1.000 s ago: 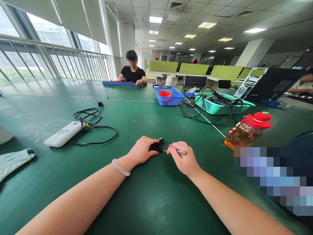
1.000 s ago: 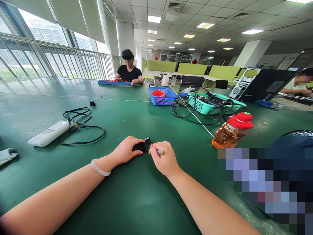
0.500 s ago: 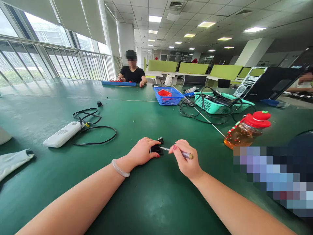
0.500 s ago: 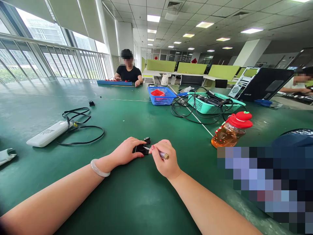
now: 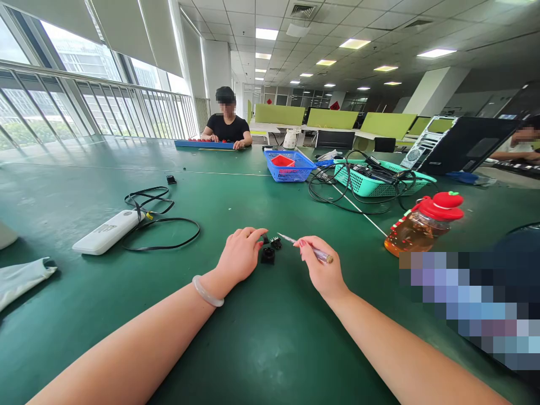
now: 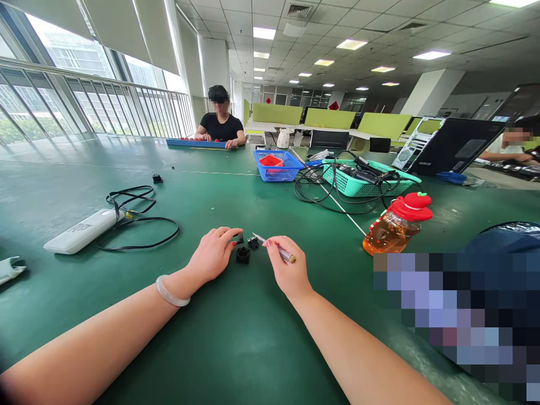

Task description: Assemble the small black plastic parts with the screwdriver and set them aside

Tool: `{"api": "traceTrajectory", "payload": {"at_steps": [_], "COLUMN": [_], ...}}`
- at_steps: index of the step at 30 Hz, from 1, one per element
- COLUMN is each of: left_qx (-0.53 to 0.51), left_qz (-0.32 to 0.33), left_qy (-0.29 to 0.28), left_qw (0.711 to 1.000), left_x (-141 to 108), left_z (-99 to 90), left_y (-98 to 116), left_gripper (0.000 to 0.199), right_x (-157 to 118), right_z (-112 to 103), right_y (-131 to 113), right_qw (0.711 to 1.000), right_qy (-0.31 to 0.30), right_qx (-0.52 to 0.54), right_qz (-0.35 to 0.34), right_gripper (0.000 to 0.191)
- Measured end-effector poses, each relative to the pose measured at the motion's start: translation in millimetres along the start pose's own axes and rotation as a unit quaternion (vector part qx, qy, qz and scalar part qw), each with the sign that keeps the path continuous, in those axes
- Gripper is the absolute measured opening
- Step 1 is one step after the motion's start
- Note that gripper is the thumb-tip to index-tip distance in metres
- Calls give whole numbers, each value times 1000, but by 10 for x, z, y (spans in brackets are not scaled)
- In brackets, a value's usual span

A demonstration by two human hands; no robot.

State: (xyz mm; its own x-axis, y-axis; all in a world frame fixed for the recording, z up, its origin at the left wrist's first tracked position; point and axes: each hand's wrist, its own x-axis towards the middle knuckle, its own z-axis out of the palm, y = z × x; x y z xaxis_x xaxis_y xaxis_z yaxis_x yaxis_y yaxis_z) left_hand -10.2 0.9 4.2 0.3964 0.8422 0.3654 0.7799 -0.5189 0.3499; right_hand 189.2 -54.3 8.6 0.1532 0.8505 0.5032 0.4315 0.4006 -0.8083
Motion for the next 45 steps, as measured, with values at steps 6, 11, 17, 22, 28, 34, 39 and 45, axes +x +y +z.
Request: {"api": "traceTrajectory", "payload": {"at_steps": [6,11,17,22,28,34,39,45], "left_qx": [86,40,-62,-55,-10,-12,-25,-8], "left_qz": [-39,8,55,87,30,4,14,38], "left_qy": [-33,-51,-76,-113,-88,-79,-86,-116], "left_qw": [995,998,994,988,996,997,996,992], "left_x": [-18,-25,-23,-35,-10,-21,-50,-48], "left_z": [4,-2,14,28,60,22,-3,-17], "left_y": [3,53,42,31,-14,-3,41,46], "left_gripper": [36,35,37,42,36,35,67,51], "right_x": [75,65,62,64,63,55,43,41], "right_z": [46,55,58,59,53,44,30,15], "right_y": [175,152,140,152,128,105,88,92], "right_qw": [998,997,997,997,996,995,995,995], "right_qy": [-20,-28,-24,-29,-32,-49,-45,60], "right_qx": [1,6,4,-8,-5,5,27,42], "right_qz": [62,67,69,70,78,83,87,62], "right_gripper": [30,34,36,36,37,38,42,41]}}
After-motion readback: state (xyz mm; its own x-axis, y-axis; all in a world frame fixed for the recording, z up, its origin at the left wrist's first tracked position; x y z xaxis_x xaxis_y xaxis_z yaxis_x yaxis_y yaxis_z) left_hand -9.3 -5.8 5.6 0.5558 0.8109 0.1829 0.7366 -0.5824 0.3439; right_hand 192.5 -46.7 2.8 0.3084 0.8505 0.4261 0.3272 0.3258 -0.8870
